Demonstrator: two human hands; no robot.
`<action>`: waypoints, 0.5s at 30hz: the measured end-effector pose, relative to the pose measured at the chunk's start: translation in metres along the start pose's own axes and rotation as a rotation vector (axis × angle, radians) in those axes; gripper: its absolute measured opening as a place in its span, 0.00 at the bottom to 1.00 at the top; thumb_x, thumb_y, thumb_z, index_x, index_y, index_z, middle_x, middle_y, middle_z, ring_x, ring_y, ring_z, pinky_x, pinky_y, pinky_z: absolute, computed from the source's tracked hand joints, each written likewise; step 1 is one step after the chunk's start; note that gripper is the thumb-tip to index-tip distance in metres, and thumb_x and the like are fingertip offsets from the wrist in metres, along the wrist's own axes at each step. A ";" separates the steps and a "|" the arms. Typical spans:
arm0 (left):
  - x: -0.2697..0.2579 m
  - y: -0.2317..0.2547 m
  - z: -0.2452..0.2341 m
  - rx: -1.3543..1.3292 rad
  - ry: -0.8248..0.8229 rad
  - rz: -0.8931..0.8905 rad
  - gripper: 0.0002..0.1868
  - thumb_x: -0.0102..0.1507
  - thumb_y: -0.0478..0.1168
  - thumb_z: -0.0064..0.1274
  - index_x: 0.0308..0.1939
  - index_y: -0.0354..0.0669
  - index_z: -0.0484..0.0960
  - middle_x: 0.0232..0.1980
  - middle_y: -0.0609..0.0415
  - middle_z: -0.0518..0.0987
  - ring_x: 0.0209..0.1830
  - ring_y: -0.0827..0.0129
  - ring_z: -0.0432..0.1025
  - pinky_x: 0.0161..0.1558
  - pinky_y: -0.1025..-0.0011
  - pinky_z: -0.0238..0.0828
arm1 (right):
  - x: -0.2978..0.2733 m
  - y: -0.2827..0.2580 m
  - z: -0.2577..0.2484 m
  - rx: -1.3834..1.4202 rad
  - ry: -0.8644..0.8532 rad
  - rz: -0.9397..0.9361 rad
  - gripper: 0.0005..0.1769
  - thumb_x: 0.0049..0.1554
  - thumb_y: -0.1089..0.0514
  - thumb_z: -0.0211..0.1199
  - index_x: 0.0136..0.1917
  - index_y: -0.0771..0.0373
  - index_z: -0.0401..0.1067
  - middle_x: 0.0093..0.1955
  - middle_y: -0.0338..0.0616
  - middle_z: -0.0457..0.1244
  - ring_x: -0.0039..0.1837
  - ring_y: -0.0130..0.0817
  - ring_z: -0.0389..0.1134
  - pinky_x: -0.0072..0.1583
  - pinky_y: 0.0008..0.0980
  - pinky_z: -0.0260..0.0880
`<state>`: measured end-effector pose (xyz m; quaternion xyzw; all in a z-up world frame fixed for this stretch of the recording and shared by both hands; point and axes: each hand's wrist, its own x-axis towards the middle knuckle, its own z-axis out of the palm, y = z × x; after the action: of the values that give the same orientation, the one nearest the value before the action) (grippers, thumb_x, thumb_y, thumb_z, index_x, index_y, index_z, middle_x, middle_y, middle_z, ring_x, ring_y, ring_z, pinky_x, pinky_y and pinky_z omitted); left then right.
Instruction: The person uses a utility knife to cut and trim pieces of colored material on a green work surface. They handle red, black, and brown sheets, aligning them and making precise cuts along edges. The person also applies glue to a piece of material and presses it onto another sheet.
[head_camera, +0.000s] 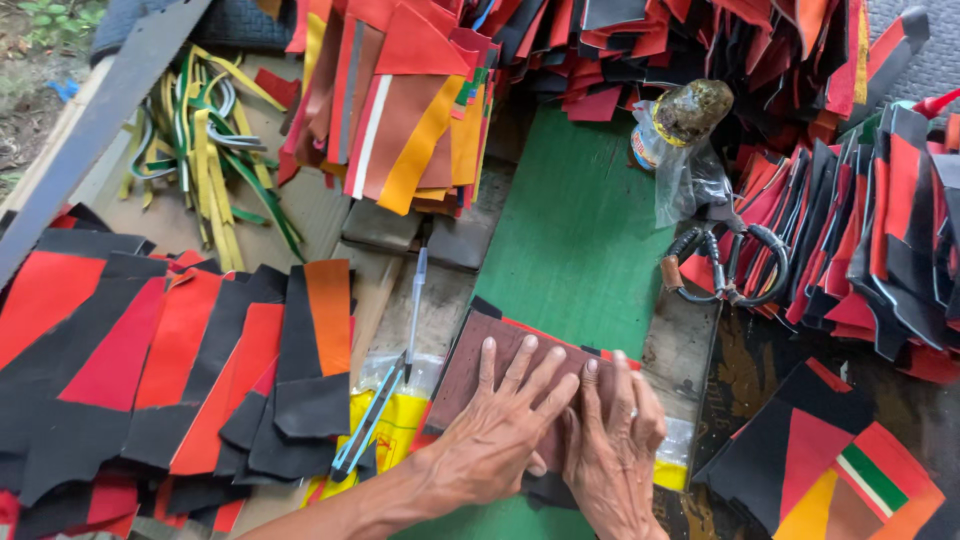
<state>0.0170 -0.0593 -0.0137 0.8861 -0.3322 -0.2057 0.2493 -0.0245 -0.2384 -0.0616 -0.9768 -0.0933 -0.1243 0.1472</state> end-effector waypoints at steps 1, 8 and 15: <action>-0.003 -0.001 0.000 -0.023 0.046 0.007 0.57 0.46 0.39 0.71 0.74 0.31 0.55 0.78 0.28 0.48 0.80 0.29 0.38 0.70 0.24 0.25 | 0.001 -0.003 0.002 0.023 -0.050 0.008 0.35 0.56 0.56 0.61 0.74 0.68 0.59 0.80 0.61 0.49 0.77 0.58 0.50 0.73 0.54 0.51; -0.008 -0.009 0.001 -0.102 0.142 0.039 0.62 0.46 0.37 0.70 0.78 0.34 0.47 0.80 0.26 0.44 0.82 0.31 0.38 0.73 0.29 0.21 | 0.006 -0.024 -0.027 0.144 -0.232 -0.017 0.46 0.46 0.48 0.67 0.74 0.64 0.56 0.77 0.75 0.42 0.76 0.71 0.44 0.72 0.58 0.46; -0.008 -0.029 -0.015 -0.332 -0.070 0.069 0.71 0.44 0.39 0.73 0.79 0.43 0.36 0.82 0.37 0.39 0.84 0.42 0.34 0.72 0.32 0.13 | 0.026 -0.049 -0.050 0.080 -0.445 0.049 0.59 0.37 0.45 0.75 0.78 0.50 0.54 0.80 0.78 0.35 0.78 0.77 0.40 0.71 0.62 0.43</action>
<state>0.0338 -0.0305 -0.0170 0.8131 -0.3322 -0.2800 0.3876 -0.0215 -0.2037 0.0047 -0.9755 -0.1047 0.1017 0.1646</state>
